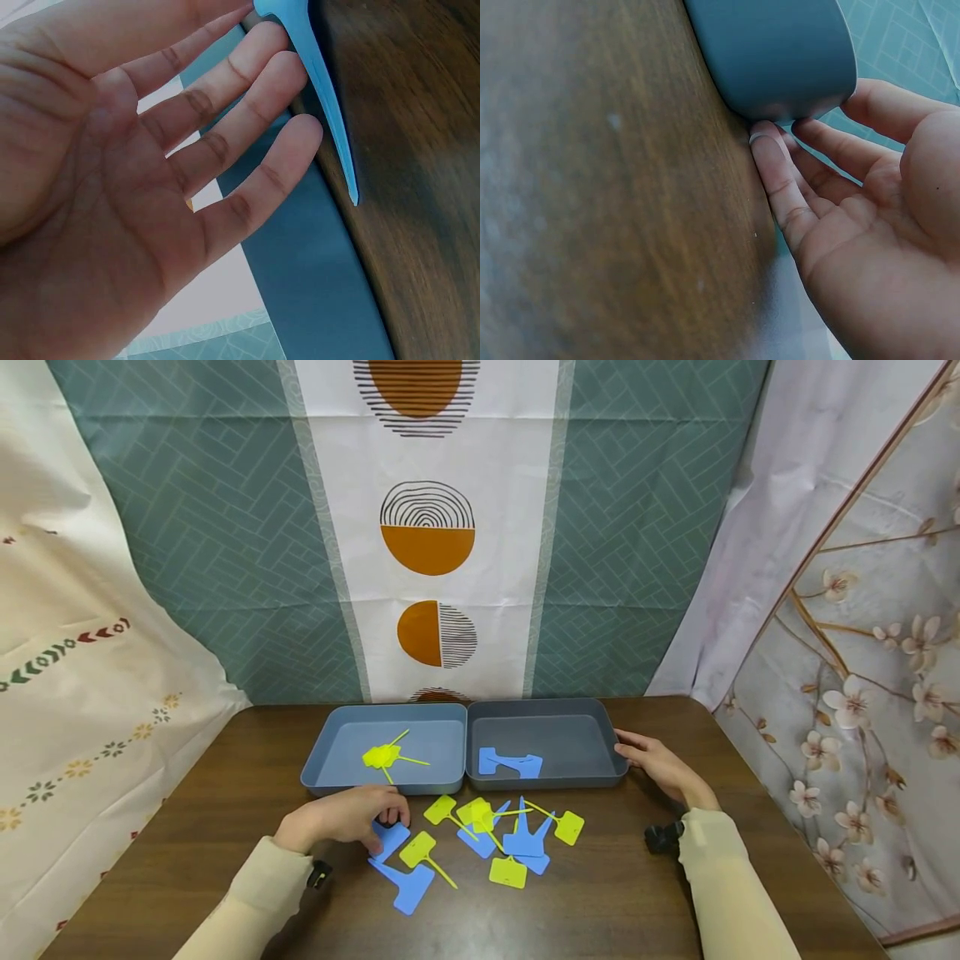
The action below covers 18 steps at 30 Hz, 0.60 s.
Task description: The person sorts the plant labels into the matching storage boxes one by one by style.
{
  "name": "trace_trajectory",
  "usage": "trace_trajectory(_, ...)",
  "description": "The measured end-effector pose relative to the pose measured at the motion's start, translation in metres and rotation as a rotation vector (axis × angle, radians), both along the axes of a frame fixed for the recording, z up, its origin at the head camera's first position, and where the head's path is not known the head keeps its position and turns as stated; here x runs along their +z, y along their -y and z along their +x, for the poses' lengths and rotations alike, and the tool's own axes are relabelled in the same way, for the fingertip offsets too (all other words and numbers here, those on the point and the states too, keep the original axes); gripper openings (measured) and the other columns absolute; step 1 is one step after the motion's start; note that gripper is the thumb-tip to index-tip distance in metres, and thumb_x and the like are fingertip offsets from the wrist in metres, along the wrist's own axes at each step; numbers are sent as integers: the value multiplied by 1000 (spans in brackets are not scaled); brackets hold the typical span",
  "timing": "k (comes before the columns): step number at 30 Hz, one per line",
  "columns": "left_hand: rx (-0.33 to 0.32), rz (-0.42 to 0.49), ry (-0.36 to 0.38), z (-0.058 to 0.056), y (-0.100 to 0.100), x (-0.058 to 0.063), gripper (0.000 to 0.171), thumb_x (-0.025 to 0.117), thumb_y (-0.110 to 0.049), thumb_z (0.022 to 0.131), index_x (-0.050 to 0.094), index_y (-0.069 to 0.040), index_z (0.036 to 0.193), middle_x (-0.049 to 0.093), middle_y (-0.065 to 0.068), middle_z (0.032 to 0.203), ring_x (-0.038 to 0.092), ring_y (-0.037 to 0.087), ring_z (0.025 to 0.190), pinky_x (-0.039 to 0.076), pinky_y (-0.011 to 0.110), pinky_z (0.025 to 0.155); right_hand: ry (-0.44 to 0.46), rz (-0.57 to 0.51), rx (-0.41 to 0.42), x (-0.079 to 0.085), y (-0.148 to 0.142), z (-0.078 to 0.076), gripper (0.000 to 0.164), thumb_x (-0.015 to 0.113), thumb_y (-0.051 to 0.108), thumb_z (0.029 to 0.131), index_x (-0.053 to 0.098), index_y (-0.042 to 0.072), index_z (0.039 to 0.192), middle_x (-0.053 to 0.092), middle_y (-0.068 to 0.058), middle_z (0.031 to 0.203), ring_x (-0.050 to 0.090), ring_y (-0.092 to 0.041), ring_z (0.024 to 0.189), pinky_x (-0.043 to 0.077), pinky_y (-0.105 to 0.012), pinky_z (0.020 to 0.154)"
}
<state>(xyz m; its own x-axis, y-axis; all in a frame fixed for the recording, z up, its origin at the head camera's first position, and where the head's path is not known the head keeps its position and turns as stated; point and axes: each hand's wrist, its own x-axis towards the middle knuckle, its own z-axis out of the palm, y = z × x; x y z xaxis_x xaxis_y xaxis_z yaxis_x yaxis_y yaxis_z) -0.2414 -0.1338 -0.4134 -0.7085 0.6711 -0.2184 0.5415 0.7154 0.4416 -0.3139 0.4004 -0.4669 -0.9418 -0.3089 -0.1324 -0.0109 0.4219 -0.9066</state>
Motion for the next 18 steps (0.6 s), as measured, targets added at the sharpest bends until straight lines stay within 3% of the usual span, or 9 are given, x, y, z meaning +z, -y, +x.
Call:
trace_trajectory(4, -1, 10, -2, -1, 1, -1, 37, 91, -2, 77, 68, -15, 104, 56, -2, 94, 52, 16, 89, 48, 30, 81, -1, 7, -1, 0, 0, 1, 72, 51, 34, 111, 19, -5, 163, 19, -32, 166, 29, -48, 150, 41, -20, 104)
trace_trajectory(10, 1, 79, 19, -5, 5, -3, 34, 88, -2, 81, 64, -15, 101, 60, -2, 93, 58, 18, 89, 50, 32, 80, -11, 30, 7, 1, 0, 0, 72, 49, 34, 112, 18, -6, 163, 18, -33, 166, 28, -49, 150, 40, -39, 115)
trace_trajectory(15, 2, 178, 46, -10, 7, -5, 21, 78, -4, 92, 64, -14, 103, 63, -3, 92, 60, 13, 85, 52, 31, 77, -4, 18, 0, 1, 0, 0, 72, 50, 34, 111, 19, -5, 163, 19, -32, 166, 29, -48, 150, 42, -29, 109)
trace_trajectory(18, 10, 233, 43, -13, 7, -6, 16, 74, -6, 96, 65, -16, 104, 65, -6, 92, 62, 11, 84, 53, 31, 77, -3, 8, -2, 0, 0, 0, 72, 51, 34, 111, 19, -4, 163, 19, -31, 167, 28, -48, 150, 40, -30, 110)
